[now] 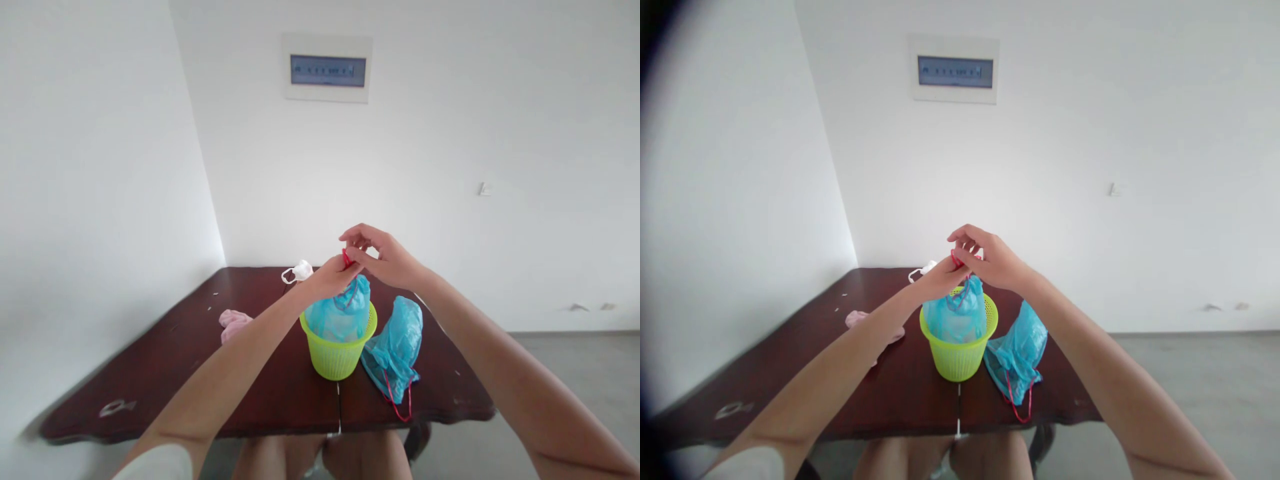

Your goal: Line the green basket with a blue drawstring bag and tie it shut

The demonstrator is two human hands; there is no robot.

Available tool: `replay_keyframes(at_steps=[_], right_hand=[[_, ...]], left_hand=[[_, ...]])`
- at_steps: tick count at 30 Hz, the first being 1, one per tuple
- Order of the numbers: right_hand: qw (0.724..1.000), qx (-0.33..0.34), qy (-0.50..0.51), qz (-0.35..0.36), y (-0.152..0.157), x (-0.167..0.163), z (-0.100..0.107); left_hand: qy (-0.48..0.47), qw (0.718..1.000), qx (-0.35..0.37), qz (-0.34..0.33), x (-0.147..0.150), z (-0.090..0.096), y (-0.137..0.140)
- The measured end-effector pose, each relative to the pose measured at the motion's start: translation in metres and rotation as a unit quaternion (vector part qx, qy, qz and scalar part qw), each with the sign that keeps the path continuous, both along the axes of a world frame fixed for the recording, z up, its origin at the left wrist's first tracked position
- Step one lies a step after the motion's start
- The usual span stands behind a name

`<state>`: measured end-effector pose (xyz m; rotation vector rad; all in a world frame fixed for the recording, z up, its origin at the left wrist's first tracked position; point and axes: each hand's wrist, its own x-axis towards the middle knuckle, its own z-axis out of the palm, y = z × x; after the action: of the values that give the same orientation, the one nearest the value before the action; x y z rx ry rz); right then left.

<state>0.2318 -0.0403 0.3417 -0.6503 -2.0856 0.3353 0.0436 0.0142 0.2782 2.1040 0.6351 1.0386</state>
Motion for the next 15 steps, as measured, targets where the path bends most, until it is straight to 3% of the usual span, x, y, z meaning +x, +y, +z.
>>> replay_keyframes(at_steps=[3, 7, 11, 15], right_hand=[[0.997, 0.013, 0.050, -0.054, 0.007, 0.003, -0.026], [0.995, -0.063, 0.020, -0.079, 0.021, 0.009, -0.061], [0.988, -0.093, 0.064, -0.109, 0.034, 0.008, -0.077], [0.980, -0.167, 0.104, -0.032, 0.044, 0.000, -0.085]], left_hand=[[-0.049, 0.994, -0.074, -0.062, -0.006, -0.009, 0.005], [-0.051, 0.984, -0.144, -0.092, -0.018, -0.014, 0.008], [-0.043, 0.986, -0.136, -0.082, -0.028, -0.019, 0.009], [-0.066, 0.987, -0.135, -0.060, -0.032, -0.027, 0.013]])
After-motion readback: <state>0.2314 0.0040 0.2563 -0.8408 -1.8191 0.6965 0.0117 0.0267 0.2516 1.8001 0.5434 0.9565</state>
